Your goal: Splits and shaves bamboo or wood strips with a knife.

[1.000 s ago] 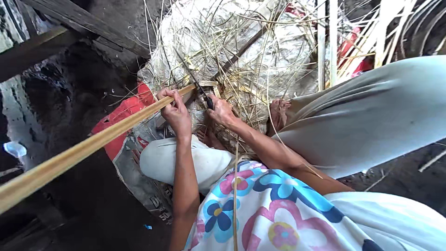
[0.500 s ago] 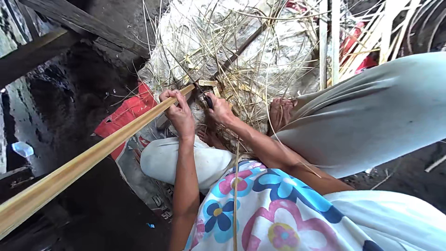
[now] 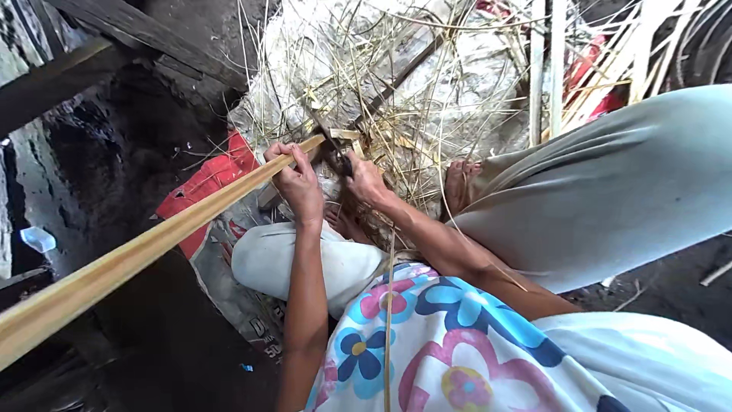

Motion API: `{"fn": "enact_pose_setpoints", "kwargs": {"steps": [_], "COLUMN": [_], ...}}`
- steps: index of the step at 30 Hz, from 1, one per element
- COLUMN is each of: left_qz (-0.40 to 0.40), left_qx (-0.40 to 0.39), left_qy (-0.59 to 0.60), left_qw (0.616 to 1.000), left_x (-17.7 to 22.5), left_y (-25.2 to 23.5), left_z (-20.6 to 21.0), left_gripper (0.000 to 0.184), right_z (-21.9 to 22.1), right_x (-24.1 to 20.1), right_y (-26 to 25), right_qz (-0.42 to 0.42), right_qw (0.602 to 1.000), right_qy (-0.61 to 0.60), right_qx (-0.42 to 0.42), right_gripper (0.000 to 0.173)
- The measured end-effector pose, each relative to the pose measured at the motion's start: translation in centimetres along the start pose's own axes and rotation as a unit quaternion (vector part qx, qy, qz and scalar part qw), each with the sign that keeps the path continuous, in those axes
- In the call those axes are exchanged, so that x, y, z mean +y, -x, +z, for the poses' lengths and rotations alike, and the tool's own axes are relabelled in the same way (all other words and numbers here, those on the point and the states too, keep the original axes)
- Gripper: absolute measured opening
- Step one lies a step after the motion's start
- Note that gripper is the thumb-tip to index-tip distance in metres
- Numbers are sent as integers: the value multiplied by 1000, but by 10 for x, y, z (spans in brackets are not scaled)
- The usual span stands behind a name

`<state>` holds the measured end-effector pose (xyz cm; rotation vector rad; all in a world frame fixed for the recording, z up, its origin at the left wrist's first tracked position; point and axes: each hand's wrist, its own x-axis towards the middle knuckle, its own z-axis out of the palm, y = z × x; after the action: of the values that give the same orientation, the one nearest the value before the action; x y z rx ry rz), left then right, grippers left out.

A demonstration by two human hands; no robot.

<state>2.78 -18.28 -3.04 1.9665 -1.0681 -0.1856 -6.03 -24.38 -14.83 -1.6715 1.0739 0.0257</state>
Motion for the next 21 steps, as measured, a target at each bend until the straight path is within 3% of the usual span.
{"fn": "enact_pose_setpoints", "kwargs": {"steps": [5, 8, 12, 16, 21], "left_qz": [19, 27, 33, 24, 25], "left_qx": [-5, -4, -5, -12, -20], "left_qy": [-10, -18, -13, -4, -5], "left_qw": [1000, 999, 999, 1000, 999], "left_x": [2, 1, -3, -3, -1], "left_y": [-3, -4, -5, -4, -6], "left_z": [6, 2, 3, -2, -2], "left_gripper": [12, 12, 12, 9, 11], "right_z": [-3, -2, -7, -5, -9], "right_x": [-5, 4, -7, 1, -6], "right_y": [2, -5, 3, -3, 1], "right_qz": [-44, 2, -29, 16, -16], "right_qw": [998, 998, 998, 1000, 999], "right_qy": [-46, -57, -46, -22, -30], "right_qx": [13, -12, 11, -10, 0], "right_gripper": [53, 47, 51, 50, 52]}}
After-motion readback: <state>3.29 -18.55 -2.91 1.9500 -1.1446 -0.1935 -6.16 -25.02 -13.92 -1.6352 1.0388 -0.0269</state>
